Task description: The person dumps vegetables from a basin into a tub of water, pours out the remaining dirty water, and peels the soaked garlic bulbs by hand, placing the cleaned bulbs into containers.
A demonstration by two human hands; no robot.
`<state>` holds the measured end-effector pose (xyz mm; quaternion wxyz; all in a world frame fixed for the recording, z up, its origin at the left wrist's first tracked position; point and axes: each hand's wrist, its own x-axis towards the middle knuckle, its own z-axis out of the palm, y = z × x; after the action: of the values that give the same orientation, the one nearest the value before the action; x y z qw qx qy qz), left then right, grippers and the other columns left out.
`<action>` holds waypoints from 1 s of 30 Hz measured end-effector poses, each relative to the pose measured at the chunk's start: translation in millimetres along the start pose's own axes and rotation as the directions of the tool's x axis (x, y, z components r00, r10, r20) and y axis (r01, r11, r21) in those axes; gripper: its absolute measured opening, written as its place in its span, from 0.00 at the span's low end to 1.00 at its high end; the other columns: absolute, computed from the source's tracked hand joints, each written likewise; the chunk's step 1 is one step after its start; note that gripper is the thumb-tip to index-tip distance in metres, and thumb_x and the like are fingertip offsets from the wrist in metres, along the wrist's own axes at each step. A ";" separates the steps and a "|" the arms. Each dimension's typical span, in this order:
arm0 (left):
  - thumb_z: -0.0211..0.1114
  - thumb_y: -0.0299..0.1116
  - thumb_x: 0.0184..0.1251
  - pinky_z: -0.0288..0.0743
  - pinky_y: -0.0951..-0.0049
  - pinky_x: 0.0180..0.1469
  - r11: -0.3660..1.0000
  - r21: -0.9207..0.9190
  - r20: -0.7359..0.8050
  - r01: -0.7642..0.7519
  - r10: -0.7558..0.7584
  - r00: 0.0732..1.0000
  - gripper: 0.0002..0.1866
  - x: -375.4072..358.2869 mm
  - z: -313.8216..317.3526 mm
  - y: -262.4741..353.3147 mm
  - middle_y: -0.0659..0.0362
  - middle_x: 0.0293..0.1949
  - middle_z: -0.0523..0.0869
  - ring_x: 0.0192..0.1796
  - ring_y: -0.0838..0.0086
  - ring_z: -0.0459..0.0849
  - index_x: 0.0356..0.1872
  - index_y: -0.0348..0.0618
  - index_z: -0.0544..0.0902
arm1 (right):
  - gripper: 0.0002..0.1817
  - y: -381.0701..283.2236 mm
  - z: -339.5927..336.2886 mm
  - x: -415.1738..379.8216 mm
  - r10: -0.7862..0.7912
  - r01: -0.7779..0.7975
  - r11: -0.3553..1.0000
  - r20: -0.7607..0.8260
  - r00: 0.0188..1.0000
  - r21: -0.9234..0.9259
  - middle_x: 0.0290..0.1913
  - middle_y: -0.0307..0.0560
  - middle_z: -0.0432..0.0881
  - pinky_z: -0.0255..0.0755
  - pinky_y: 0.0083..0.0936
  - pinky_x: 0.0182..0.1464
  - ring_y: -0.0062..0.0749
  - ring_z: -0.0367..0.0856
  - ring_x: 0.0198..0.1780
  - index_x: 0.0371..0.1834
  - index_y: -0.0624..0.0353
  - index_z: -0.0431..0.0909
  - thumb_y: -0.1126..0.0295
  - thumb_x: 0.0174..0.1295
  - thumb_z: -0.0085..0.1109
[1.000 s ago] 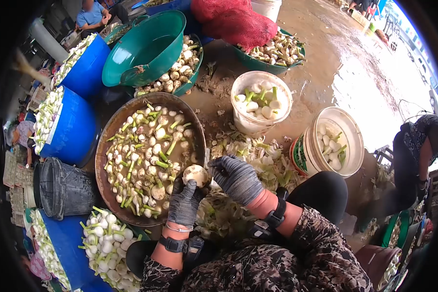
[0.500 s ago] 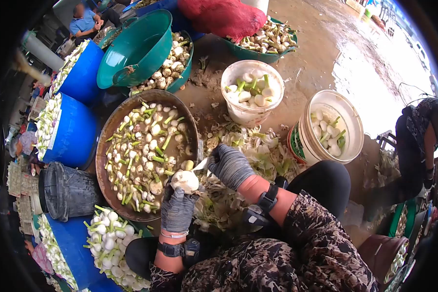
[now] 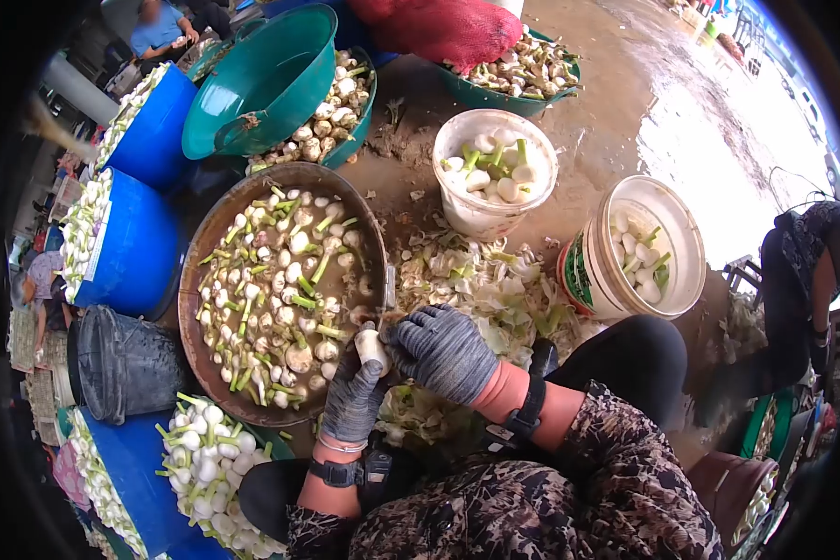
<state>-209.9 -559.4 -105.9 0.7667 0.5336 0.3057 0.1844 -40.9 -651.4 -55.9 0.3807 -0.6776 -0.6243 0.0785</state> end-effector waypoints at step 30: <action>0.67 0.34 0.57 0.70 0.62 0.65 0.692 0.589 0.330 -0.417 0.265 0.906 0.40 -15.0 2.6 23.9 0.46 0.63 0.73 0.64 0.57 0.75 0.71 0.39 0.60 | 0.25 27.8 -11.2 -12.8 0.442 -0.505 0.681 0.252 0.861 0.530 0.37 0.40 0.83 0.76 0.29 0.44 0.23 0.78 0.38 0.51 0.63 0.78 0.55 0.59 0.71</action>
<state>-218.4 -561.8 -79.0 0.5150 0.8294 0.1588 0.1475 -15.2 -665.7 -69.9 0.5020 -0.6618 -0.3922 0.3953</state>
